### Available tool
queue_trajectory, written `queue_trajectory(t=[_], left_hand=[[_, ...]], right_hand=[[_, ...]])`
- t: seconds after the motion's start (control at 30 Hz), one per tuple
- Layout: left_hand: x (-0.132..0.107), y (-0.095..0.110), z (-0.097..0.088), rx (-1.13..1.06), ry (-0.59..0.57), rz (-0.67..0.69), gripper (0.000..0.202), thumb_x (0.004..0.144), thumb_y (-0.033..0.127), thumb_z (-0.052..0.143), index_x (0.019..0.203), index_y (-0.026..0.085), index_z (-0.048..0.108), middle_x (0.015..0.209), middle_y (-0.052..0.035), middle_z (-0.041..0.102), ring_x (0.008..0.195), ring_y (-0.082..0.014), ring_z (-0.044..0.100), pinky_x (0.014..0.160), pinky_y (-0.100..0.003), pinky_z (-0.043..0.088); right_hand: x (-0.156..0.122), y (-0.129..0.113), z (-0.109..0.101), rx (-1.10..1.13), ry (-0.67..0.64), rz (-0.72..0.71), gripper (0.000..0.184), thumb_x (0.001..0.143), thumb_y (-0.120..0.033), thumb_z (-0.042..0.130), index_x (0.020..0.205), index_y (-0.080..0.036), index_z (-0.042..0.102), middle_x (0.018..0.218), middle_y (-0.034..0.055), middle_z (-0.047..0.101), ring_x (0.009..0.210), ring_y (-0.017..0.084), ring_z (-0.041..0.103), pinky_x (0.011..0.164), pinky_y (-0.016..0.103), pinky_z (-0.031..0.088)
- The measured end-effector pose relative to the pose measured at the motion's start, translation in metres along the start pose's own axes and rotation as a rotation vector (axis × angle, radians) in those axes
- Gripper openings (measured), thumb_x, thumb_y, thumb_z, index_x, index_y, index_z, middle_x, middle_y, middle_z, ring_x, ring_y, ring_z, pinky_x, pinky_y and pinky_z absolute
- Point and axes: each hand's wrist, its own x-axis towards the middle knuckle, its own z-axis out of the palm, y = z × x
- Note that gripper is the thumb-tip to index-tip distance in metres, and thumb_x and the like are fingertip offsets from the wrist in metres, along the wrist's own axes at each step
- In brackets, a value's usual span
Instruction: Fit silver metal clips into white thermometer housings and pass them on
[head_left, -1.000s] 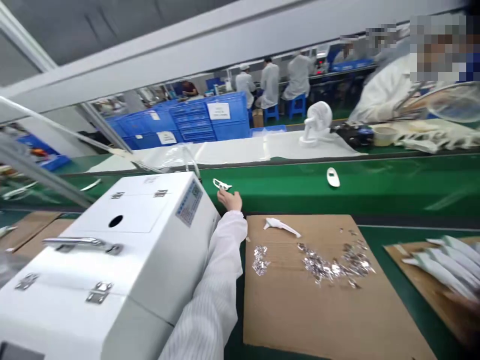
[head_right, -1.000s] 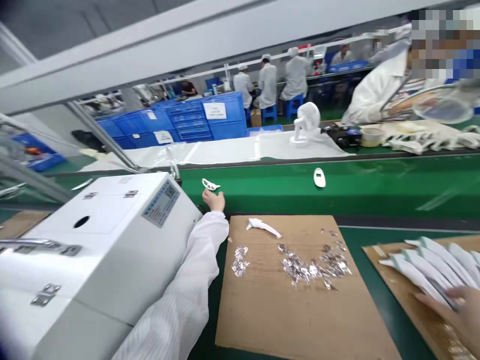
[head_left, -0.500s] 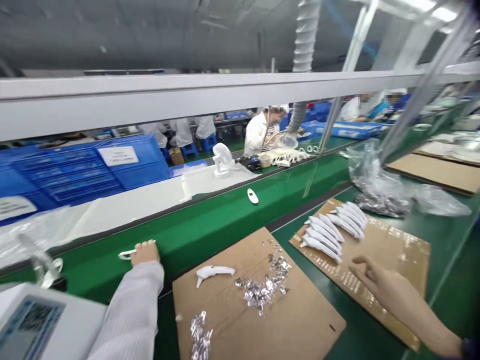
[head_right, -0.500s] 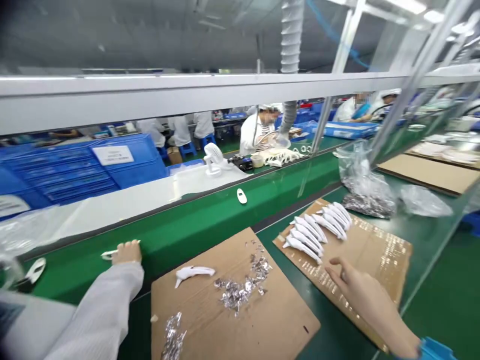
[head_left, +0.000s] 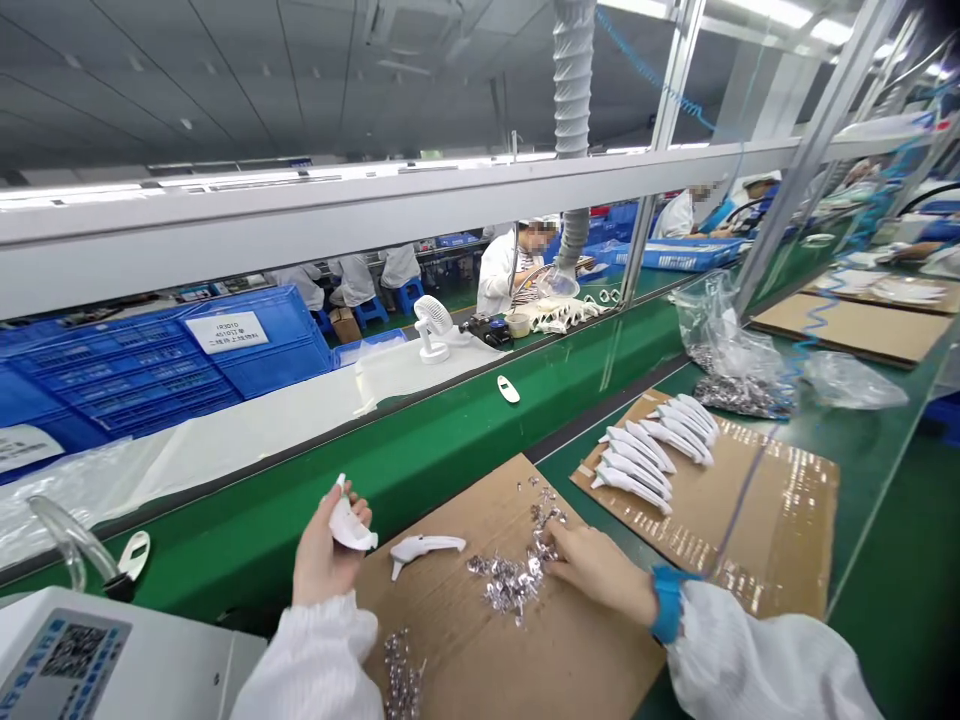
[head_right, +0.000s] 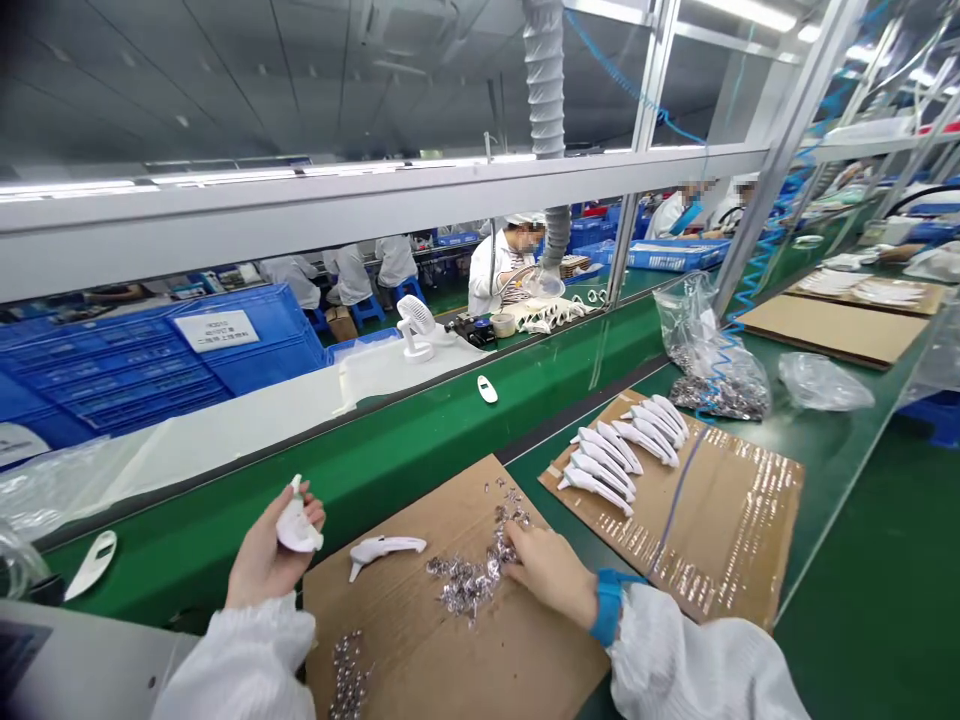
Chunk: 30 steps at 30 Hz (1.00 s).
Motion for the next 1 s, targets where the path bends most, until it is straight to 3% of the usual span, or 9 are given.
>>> queue_trajectory(t=[0.1,0.2,0.33,0.43,0.53,0.67,0.77,1.0], left_hand=[[-0.057,-0.020,-0.011,-0.371,0.036,-0.235,0.023,0.098,0.022,0.039,0.104,0.009,0.057,0.080,-0.0060,0.057,0.064,-0.0102,0.057,0.055,-0.021,0.054],[-0.097,-0.050,-0.024,-0.489,0.078,-0.423,0.029,0.100,0.022,0.036,0.118,0.011,0.056,0.083,-0.0077,0.060,0.068,-0.0129,0.061,0.059,-0.025,0.058],[-0.123,-0.092,-0.034,-0.585,0.162,-0.672,0.027,0.100,0.024,0.037,0.116,0.014,0.056,0.078,-0.0053,0.058,0.058,-0.0102,0.058,0.052,-0.022,0.056],[-0.129,-0.114,-0.035,-0.568,0.186,-0.754,0.020,0.099,0.025,0.041,0.106,0.015,0.057,0.073,-0.0028,0.055,0.046,-0.0056,0.047,0.039,-0.015,0.045],[-0.128,-0.126,-0.036,-0.434,0.142,-0.703,0.012,0.094,0.014,0.046,0.097,0.019,0.056,0.071,-0.0008,0.053,0.041,-0.0036,0.040,0.032,-0.012,0.032],[-0.127,-0.134,-0.035,-0.164,0.052,-0.503,0.021,0.078,0.004,0.064,0.091,0.019,0.057,0.075,-0.0003,0.056,0.046,-0.0049,0.046,0.035,-0.015,0.037],[-0.127,-0.137,-0.028,-0.034,0.000,-0.381,0.029,0.073,0.008,0.072,0.097,0.019,0.059,0.068,0.0022,0.054,0.048,-0.0067,0.048,0.037,-0.016,0.039],[-0.131,-0.128,-0.003,0.026,-0.104,-0.245,0.028,0.075,0.022,0.072,0.099,0.014,0.060,0.079,-0.0033,0.063,0.059,-0.0107,0.057,0.043,-0.022,0.054]], right_hand=[[0.011,-0.008,0.003,0.021,0.016,-0.053,0.015,0.090,-0.027,0.055,0.101,-0.021,0.063,0.103,0.0069,0.071,0.098,0.024,0.065,0.076,0.029,0.041],[0.017,-0.012,0.001,0.042,0.017,-0.077,0.014,0.091,-0.026,0.055,0.098,-0.022,0.066,0.099,0.0047,0.073,0.095,0.022,0.066,0.076,0.028,0.040],[0.020,-0.013,-0.003,0.058,0.046,-0.072,0.012,0.089,-0.026,0.056,0.095,-0.021,0.066,0.090,0.0040,0.072,0.085,0.020,0.066,0.071,0.028,0.039],[0.021,-0.014,-0.006,0.073,0.097,-0.077,0.009,0.088,-0.025,0.056,0.093,-0.020,0.062,0.093,0.0051,0.070,0.084,0.019,0.064,0.070,0.028,0.039],[0.024,-0.016,-0.007,0.092,0.139,-0.089,0.006,0.085,-0.020,0.056,0.090,-0.019,0.060,0.096,0.0060,0.067,0.088,0.020,0.062,0.074,0.028,0.040],[0.025,-0.024,-0.011,0.159,0.136,-0.121,0.007,0.082,-0.014,0.058,0.085,-0.019,0.061,0.088,0.0042,0.069,0.085,0.019,0.062,0.076,0.029,0.040],[0.022,-0.034,-0.015,0.258,0.101,-0.132,0.001,0.082,-0.018,0.062,0.081,-0.018,0.062,0.082,0.0035,0.070,0.079,0.018,0.063,0.073,0.028,0.042],[0.001,-0.055,-0.023,0.615,-0.045,-0.204,0.022,0.086,-0.039,0.060,0.088,-0.017,0.065,0.073,-0.0006,0.067,0.055,0.010,0.055,0.053,0.024,0.043]])
